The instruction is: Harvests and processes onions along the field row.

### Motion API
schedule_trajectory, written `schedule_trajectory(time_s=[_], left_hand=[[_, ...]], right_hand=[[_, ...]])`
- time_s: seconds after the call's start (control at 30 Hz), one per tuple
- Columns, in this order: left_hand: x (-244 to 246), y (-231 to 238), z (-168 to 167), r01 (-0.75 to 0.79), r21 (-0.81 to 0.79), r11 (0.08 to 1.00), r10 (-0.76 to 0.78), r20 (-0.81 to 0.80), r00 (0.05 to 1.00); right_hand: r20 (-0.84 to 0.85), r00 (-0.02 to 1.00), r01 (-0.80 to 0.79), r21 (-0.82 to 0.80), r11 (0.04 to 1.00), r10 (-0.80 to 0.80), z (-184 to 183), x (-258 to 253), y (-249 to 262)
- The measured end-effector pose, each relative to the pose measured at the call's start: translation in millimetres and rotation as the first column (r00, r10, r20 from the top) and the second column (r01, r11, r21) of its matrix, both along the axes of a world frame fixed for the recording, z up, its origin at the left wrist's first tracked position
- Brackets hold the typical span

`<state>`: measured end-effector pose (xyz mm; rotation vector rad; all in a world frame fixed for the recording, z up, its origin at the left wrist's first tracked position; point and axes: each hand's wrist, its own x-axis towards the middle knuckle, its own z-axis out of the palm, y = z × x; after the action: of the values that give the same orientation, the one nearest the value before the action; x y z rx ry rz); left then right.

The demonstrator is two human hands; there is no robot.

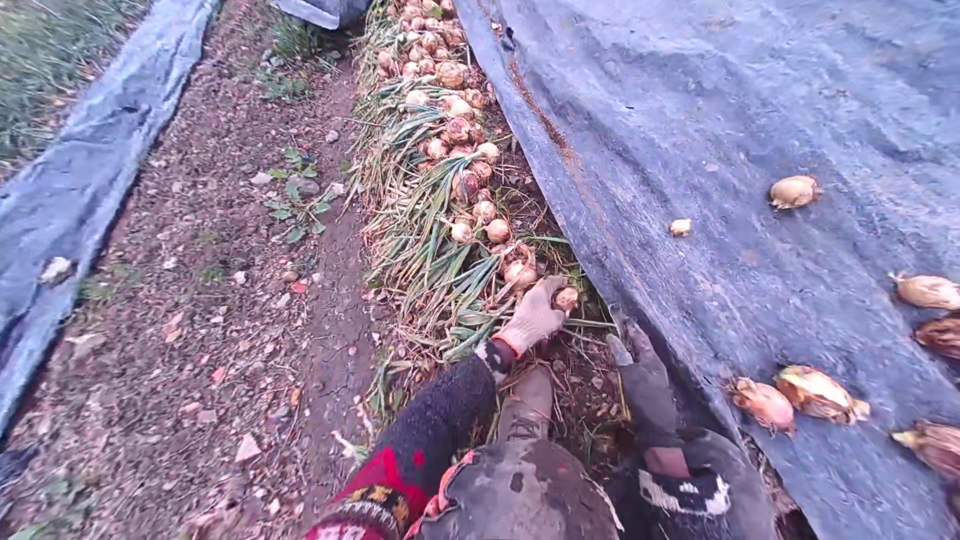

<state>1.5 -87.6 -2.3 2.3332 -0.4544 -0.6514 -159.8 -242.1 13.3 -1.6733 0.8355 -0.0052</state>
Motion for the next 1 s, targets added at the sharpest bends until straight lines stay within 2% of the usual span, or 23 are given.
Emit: schedule_trajectory(time_s=[0.07, 0.13, 0.2, 0.27, 0.37, 0.43, 0.5, 0.6, 0.67, 0.7, 0.73, 0.77, 0.8, 0.83, 0.87, 0.9, 0.93, 0.97, 1.0], left_hand=[[-6.2, 15.3, 26.1, -0.092, -0.307, 0.947, 0.027, -0.212, 0.977], [-18.4, 27.9, 53.1, -0.157, -0.421, 0.893, -0.028, -0.402, 0.915], [-28.3, 34.5, 73.0, -0.108, -0.46, 0.882, -0.133, -0.461, 0.877], [-39.2, 40.5, 84.8, 0.004, -0.449, 0.893, -0.232, -0.452, 0.861], [-47.7, 43.0, 92.9, 0.135, -0.442, 0.887, -0.349, -0.45, 0.822], [-45.6, 44.8, 93.9, 0.182, -0.412, 0.893, -0.368, -0.435, 0.822], [-46.6, 42.9, 93.3, 0.23, -0.298, 0.926, -0.321, -0.303, 0.897], [-51.8, 36.3, 89.6, 0.23, -0.055, 0.972, -0.23, 0.007, 0.973], [-38.3, 39.9, 73.9, 0.155, 0.157, 0.975, -0.183, 0.184, 0.966], [-23.1, 49.3, 57.9, 0.053, 0.186, 0.981, -0.092, 0.209, 0.974], [-8.2, 62.8, 44.4, -0.085, 0.142, 0.986, 0.06, 0.173, 0.983], [8.6, 74.1, 40.3, -0.217, 0.037, 0.975, 0.214, 0.073, 0.974], [17.4, 82.6, 42.3, -0.336, -0.124, 0.933, 0.327, -0.093, 0.941], [18.1, 85.5, 48.9, -0.428, -0.243, 0.87, 0.369, -0.254, 0.894], [16.2, 79.4, 57.6, -0.46, -0.297, 0.837, 0.365, -0.323, 0.873], [10.0, 68.0, 66.9, -0.416, -0.298, 0.859, 0.333, -0.292, 0.896], [-0.8, 55.3, 74.1, -0.299, -0.257, 0.919, 0.256, -0.188, 0.948], [-14.5, 43.4, 78.5, -0.13, -0.179, 0.975, 0.121, -0.06, 0.991], [-28.7, 33.3, 81.6, 0.064, -0.089, 0.994, -0.061, 0.044, 0.997]], right_hand=[[-0.044, 0.998, -0.05, -0.065, 0.997, 0.047, 0.1, -0.2, 3.1], [0.019, 0.998, -0.059, -0.002, 0.998, 0.059, 2.3, -3.7, 9.8], [0.234, 0.972, -0.062, 0.12, 0.991, 0.032, 4.8, -3.4, 15.8], [0.404, 0.913, -0.142, 0.197, 0.97, 0.052, 14.0, -5.2, 23.1], [0.46, 0.887, -0.114, 0.279, 0.953, -0.028, 25.6, -3.9, 31.8], [0.441, 0.897, -0.131, 0.313, 0.941, -0.022, 25.2, -2.8, 32.9], [0.427, 0.904, -0.13, 0.347, 0.929, -0.033, 21.6, -1.4, 37.7], [0.4, 0.908, -0.029, 0.354, 0.935, -0.123, 16.9, -0.5, 42.9], [0.508, 0.837, -0.062, 0.456, 0.888, -0.202, 36.9, -5.6, 43.0], [0.569, 0.794, -0.124, 0.497, 0.859, -0.214, 49.8, -10.8, 40.8], [0.593, 0.777, -0.146, 0.496, 0.856, -0.21, 57.8, -15.2, 38.4], [0.573, 0.795, -0.096, 0.442, 0.892, -0.199, 57.6, -13.0, 36.4], [0.484, 0.863, -0.025, 0.328, 0.944, -0.146, 48.3, -11.7, 35.5], [0.309, 0.951, -0.028, 0.19, 0.981, -0.032, 35.0, -11.2, 35.1], [0.144, 0.984, -0.127, 0.139, 0.982, 0.107, 21.9, -7.8, 33.1], [0.092, 0.975, -0.216, 0.19, 0.958, 0.201, 11.2, -4.2, 33.7], [0.118, 0.968, -0.247, 0.298, 0.922, 0.221, 6.8, -2.9, 37.8], [0.139, 0.977, -0.205, 0.441, 0.874, 0.159, 8.4, -2.4, 43.1], [0.109, 0.993, -0.1, 0.588, 0.803, 0.043, 8.5, 0.9, 48.7]])
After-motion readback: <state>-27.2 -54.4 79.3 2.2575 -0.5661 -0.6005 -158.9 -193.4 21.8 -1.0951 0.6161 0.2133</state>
